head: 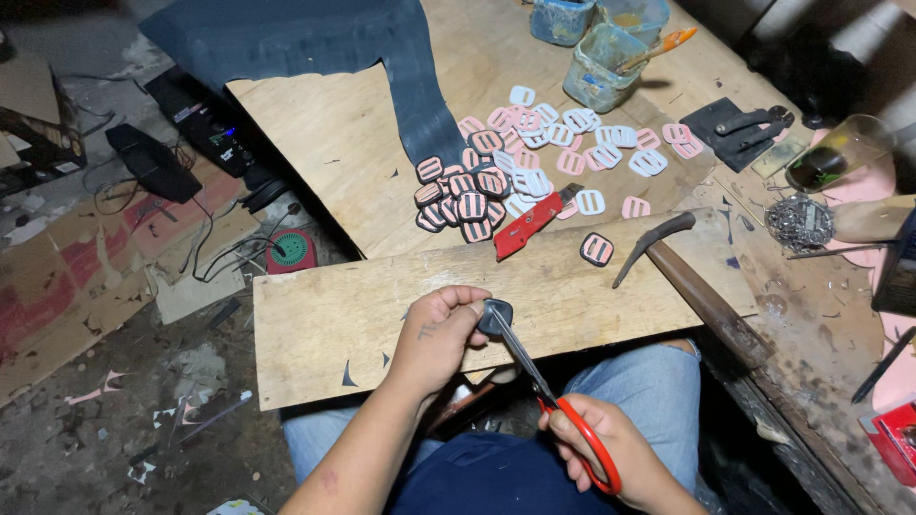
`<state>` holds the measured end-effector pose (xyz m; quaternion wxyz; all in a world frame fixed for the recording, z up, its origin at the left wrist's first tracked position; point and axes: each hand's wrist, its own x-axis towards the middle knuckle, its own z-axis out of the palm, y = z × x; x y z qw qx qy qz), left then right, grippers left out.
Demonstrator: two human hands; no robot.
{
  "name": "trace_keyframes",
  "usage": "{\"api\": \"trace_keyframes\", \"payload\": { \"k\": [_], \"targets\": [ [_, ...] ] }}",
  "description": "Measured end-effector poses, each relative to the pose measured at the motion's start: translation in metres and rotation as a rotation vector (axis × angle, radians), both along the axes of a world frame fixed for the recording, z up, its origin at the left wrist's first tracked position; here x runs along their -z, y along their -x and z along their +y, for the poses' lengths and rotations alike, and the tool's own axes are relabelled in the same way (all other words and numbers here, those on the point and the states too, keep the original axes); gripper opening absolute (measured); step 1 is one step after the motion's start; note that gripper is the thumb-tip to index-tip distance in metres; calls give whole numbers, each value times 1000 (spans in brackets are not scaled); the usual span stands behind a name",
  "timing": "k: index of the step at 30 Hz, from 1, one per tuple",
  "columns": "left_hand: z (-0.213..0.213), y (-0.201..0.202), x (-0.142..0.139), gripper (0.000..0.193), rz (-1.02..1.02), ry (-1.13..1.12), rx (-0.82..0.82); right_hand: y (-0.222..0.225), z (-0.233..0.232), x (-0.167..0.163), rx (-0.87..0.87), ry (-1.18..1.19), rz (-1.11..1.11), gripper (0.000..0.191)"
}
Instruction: The person trims small rectangular rubber pieces using a utility knife and scissors, then smooths edges with a hammer. The person handles pink and black rubber pieces one at a time, cutting and refining their edges on a wooden board.
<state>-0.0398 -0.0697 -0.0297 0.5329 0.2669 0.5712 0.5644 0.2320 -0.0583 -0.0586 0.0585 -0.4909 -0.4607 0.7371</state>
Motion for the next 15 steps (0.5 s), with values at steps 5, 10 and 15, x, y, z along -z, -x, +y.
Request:
{"api": "trace_keyframes", "payload": {
  "k": [5,10,15],
  "targets": [
    [0,0,2,22,4,-14,10,1,-1,0,-14,-62,-79,31],
    [-1,-5,5,23,-16,-17,-37,-1,-4,1,-32,-77,-195,27],
    [-3,-11,8,41,-109,-198,-91,-5,-3,4,-97,-85,90,27]
  ]
}}
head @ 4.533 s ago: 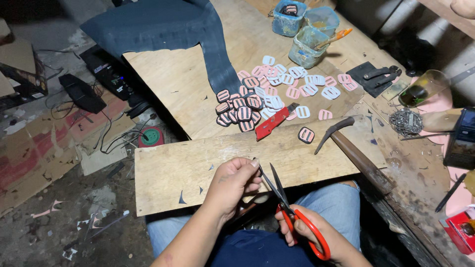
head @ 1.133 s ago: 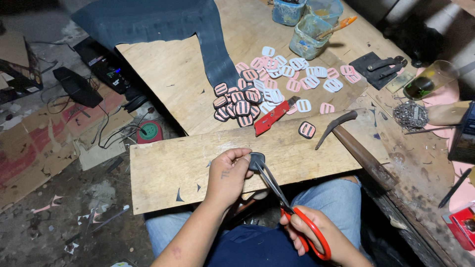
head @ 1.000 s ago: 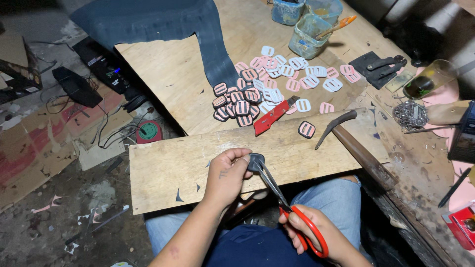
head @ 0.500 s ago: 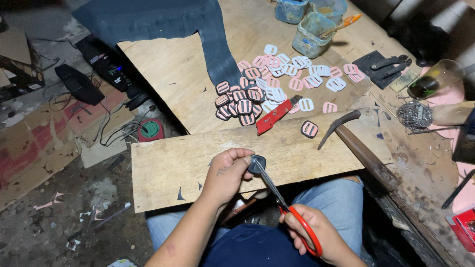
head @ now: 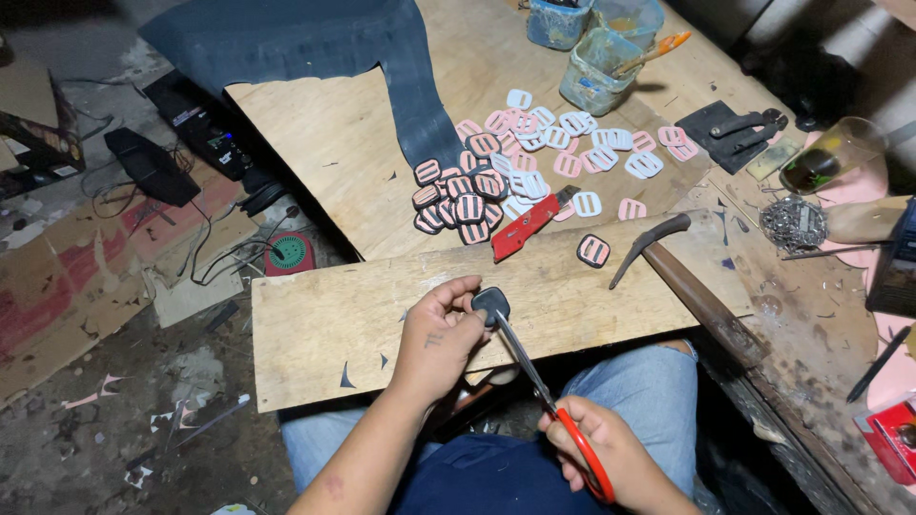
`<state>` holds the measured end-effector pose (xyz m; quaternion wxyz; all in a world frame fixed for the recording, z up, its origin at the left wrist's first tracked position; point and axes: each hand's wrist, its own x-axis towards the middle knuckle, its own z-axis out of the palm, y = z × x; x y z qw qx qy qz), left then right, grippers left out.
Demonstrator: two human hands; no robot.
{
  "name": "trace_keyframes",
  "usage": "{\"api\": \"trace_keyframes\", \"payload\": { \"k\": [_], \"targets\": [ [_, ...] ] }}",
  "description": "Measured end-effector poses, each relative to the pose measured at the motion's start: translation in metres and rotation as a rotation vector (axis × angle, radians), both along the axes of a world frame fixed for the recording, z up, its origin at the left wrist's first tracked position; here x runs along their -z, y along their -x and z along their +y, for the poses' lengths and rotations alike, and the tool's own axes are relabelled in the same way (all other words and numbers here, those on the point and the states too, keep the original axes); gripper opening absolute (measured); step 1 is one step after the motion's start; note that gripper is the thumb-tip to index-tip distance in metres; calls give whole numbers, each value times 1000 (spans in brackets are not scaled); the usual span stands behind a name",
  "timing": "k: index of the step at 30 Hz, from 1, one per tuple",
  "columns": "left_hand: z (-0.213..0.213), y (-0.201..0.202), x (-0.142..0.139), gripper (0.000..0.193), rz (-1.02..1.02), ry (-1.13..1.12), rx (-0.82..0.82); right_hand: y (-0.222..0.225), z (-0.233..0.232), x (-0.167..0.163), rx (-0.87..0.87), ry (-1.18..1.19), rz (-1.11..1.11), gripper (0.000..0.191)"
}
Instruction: The person trims small rectangular rubber pieces using a utility knife and scissors, then smooths edges with a hammer. The person handles pink and black rubber pieces one at a time, cutting and refining their edges on a wooden board.
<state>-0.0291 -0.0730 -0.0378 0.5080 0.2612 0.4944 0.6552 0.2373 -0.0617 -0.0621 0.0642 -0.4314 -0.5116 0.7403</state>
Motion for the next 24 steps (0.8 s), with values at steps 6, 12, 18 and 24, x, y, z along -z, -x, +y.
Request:
{"api": "trace_keyframes", "payload": {
  "k": [6,12,18,24],
  "targets": [
    [-3,-1,-7,21,-85,118,51,2,4,-3,-35,11,146,37],
    [-1,8,-12,12,-273,218,64,9,7,-4,-92,-34,125,36],
    [4,8,-3,14,-331,166,46,9,10,-9,-50,60,168,44],
    [1,12,6,9,-440,35,28,11,8,-13,-3,183,247,55]
  ]
}}
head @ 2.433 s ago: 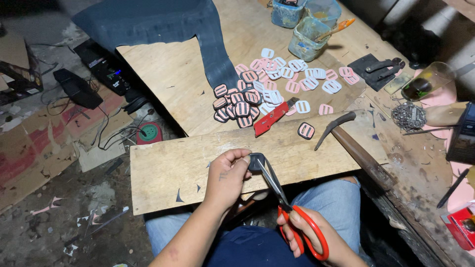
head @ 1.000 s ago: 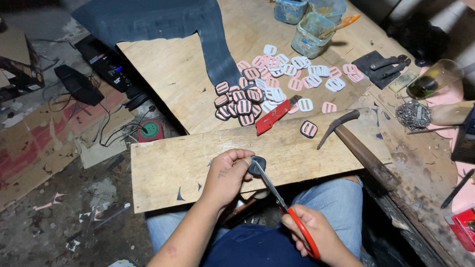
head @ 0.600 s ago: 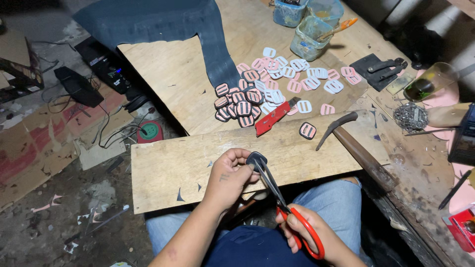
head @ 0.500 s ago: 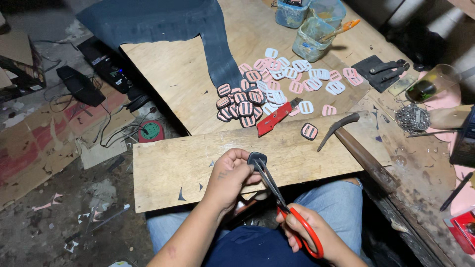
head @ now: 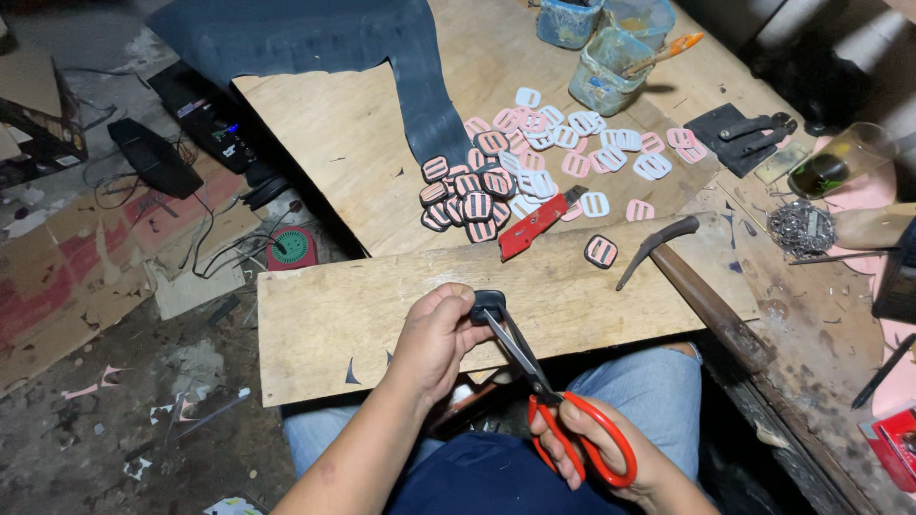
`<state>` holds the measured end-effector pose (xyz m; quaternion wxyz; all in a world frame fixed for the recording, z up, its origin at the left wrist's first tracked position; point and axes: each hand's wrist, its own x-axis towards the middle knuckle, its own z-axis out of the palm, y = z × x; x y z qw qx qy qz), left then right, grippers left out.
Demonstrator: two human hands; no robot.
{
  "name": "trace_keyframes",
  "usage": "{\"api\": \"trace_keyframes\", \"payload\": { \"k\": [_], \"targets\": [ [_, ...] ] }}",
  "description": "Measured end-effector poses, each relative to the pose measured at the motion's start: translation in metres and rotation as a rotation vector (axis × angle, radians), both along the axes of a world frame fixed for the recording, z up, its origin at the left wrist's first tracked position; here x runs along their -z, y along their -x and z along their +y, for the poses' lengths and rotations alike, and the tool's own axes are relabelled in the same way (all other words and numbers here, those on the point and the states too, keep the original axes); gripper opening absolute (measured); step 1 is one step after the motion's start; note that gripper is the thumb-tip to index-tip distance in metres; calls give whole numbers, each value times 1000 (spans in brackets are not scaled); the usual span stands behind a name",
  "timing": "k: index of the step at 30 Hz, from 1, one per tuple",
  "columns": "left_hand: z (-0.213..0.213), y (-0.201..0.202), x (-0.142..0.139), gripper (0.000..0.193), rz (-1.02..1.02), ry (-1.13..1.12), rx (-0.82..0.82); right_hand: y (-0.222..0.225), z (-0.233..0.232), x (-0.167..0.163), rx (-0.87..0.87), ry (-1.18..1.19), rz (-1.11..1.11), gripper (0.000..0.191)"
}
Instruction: The person trims small rectangular rubber pieces using a utility knife and scissors, then smooths edges with a hammer. The person handles pink and black rubber pieces one at a time, cutting and refining their edges on a wooden board.
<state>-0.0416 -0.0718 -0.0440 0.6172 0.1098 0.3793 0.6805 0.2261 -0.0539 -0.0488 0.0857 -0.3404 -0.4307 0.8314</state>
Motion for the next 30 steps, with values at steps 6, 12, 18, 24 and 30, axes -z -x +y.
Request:
{"api": "trace_keyframes", "payload": {
  "k": [6,12,18,24,30],
  "targets": [
    [-1,-1,-3,9,57,19,-19,3,-1,-1,-6,-33,49,56],
    [2,-1,-11,14,84,96,13,7,6,0,-17,-94,-3,46],
    [7,1,-10,21,73,134,31,11,6,0,-11,-74,44,47],
    [5,2,-5,12,73,69,53,10,1,2,56,80,137,59],
    [7,-1,-8,20,139,150,39,4,12,13,2,-76,-145,37]
  ]
}}
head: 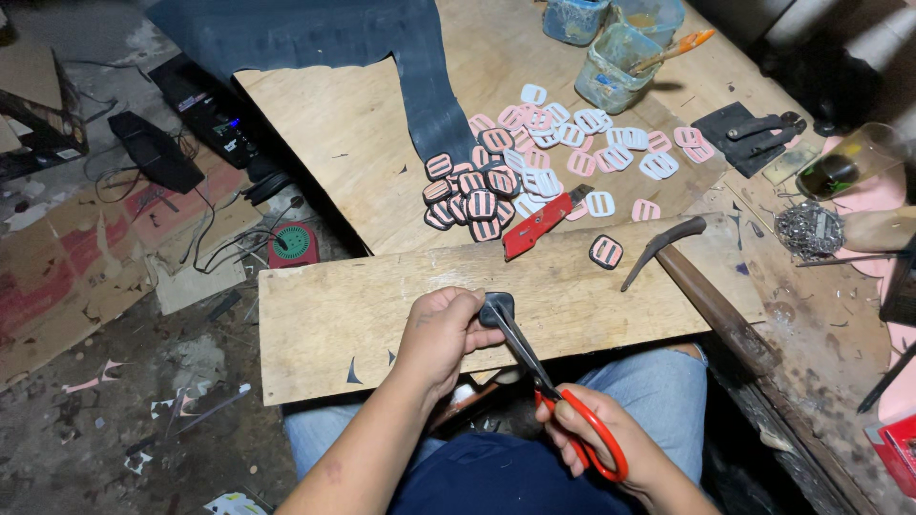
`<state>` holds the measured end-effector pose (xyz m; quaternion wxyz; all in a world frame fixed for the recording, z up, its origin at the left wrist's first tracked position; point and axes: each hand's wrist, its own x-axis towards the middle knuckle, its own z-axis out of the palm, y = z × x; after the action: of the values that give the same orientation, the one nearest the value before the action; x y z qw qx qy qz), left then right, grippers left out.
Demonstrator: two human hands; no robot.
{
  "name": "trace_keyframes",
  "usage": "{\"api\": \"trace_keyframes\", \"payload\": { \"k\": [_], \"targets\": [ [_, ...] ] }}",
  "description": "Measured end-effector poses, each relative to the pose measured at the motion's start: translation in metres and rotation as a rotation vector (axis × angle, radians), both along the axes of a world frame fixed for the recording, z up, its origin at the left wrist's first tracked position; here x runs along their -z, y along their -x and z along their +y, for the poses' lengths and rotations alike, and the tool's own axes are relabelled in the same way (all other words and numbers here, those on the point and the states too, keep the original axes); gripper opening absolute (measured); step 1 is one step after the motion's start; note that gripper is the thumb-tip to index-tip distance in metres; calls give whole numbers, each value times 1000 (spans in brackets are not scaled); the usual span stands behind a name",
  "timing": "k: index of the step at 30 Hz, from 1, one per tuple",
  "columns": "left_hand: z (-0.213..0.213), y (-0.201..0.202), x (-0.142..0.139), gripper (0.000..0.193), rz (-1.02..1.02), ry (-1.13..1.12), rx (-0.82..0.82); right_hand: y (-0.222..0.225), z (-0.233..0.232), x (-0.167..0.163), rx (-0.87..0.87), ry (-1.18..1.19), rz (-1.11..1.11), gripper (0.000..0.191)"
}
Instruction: The person trims small rectangular rubber pieces using a utility knife and scissors, then smooths edges with a hammer. The person handles pink and black rubber pieces one at a time, cutting and refining their edges on a wooden board.
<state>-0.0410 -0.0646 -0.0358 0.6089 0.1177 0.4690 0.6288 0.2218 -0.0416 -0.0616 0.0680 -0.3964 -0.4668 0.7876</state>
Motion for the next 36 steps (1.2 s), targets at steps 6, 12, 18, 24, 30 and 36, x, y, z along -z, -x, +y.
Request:
{"api": "trace_keyframes", "payload": {
  "k": [6,12,18,24,30,36],
  "targets": [
    [3,-3,0,23,89,22,12,-7,2,4,24,-114,-225,26],
    [3,-6,1,22,123,22,17,-7,1,-1,36,-133,-271,24],
    [2,-6,-3,21,117,13,17,-6,4,-5,19,-166,-327,23],
    [3,-10,-3,20,168,16,-11,-11,-1,-8,-21,-219,-384,26],
    [-4,-19,-10,16,373,-7,-110,-16,-4,-7,-30,-176,-57,29],
    [-9,-17,-20,29,153,-47,-139,-14,-7,-8,-59,-122,152,47]
  ]
}}
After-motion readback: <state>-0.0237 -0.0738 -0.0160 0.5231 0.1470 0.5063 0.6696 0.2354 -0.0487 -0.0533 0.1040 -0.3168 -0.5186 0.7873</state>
